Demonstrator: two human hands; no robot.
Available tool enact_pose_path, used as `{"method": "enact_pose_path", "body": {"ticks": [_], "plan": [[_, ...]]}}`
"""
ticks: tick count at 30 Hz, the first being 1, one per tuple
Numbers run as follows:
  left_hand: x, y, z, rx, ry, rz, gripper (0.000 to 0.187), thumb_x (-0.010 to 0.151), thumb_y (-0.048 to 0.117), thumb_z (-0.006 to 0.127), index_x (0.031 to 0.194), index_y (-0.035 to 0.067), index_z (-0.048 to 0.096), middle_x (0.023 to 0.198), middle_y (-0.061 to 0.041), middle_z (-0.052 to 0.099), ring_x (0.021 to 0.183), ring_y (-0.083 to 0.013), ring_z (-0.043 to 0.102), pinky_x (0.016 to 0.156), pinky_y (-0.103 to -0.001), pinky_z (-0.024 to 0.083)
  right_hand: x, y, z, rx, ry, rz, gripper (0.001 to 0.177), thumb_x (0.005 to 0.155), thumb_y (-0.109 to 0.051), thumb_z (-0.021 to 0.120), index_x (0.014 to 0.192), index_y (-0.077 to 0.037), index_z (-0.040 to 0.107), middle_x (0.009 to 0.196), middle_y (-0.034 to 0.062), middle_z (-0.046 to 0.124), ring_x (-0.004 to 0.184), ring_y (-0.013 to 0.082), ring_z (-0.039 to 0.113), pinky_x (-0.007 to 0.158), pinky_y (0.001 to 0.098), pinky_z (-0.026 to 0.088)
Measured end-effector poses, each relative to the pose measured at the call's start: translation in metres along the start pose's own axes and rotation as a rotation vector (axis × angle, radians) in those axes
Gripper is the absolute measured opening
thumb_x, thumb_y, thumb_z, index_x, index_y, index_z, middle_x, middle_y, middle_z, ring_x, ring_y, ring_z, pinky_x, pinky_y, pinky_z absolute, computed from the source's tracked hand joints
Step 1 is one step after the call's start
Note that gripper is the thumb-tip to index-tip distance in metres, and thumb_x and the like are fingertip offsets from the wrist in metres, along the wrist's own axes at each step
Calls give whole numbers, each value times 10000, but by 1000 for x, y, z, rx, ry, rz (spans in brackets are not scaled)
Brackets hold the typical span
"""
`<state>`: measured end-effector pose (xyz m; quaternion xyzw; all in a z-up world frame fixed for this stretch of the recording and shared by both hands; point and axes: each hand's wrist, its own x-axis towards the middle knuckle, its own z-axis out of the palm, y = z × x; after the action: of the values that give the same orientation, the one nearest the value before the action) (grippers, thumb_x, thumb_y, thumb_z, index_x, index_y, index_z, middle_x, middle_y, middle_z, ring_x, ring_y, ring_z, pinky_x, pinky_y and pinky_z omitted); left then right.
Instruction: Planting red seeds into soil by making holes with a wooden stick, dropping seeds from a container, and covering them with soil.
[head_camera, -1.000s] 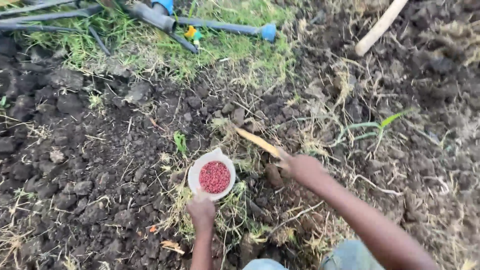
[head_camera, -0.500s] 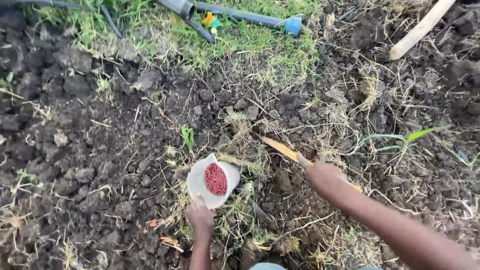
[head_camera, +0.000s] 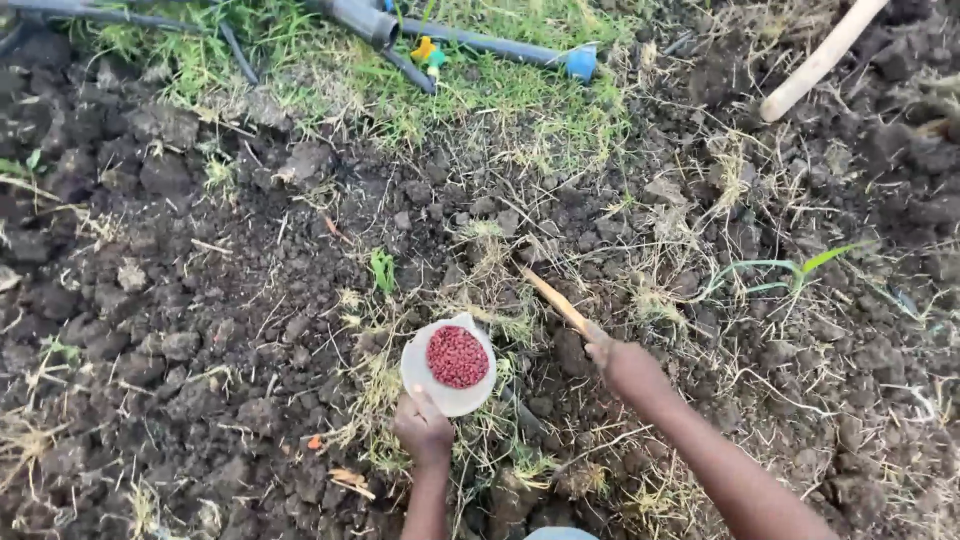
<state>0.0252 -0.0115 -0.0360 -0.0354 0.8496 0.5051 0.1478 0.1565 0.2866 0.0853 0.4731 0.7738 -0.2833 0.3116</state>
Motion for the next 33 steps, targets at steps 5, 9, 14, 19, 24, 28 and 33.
{"method": "enact_pose_path", "body": {"ticks": [5,9,14,19,24,28,33], "plan": [[4,-5,-1,16,-60,-21,297,1080,137,444,1009,-22,684,854,-139,749,737,-248,778,439,-281,638,-74,-12,-92,-215,43,4,546,1166,-405,479,1703,-424,379,709,-25,670,479,71,517,435,195,515],[4,-2,-6,25,-72,22,327,1091,147,424,1066,-29,699,876,-153,764,747,-256,797,441,-276,662,-87,25,-141,-686,-19,112,382,1159,-592,394,1488,-403,439,707,-86,668,479,12,553,461,144,589],[4,-22,4,71,-42,86,393,1094,153,396,1135,-79,710,877,-167,768,746,-285,808,440,-285,695,-59,-4,-160,-904,-37,-12,678,1182,-246,511,1738,-501,218,640,-130,486,436,6,423,384,150,408],[3,-18,5,104,-44,125,402,1045,117,381,1196,-87,694,876,-168,744,709,-264,780,386,-269,633,-10,50,-98,-770,20,-68,709,1194,-278,477,1782,-469,131,727,-46,644,450,37,527,383,173,531],[11,-38,13,143,-25,151,340,1046,95,369,1003,-27,683,766,-107,704,602,-225,731,346,-275,605,-9,86,-92,-531,131,60,507,1147,-336,569,1605,-427,372,988,-2,788,519,47,665,445,169,646],[13,-48,14,158,-11,301,428,1062,156,364,1219,-90,678,778,-121,731,592,-211,768,369,-268,643,33,140,-84,-458,773,-11,429,1208,-510,564,1251,-136,771,871,64,700,537,113,561,346,225,436],[15,-44,16,208,-23,309,471,1088,225,353,1245,-66,690,832,-130,769,643,-237,799,392,-269,657,105,6,-86,-644,834,-276,92,1131,-240,657,1063,-300,671,961,-61,654,834,129,579,667,279,463]]}}
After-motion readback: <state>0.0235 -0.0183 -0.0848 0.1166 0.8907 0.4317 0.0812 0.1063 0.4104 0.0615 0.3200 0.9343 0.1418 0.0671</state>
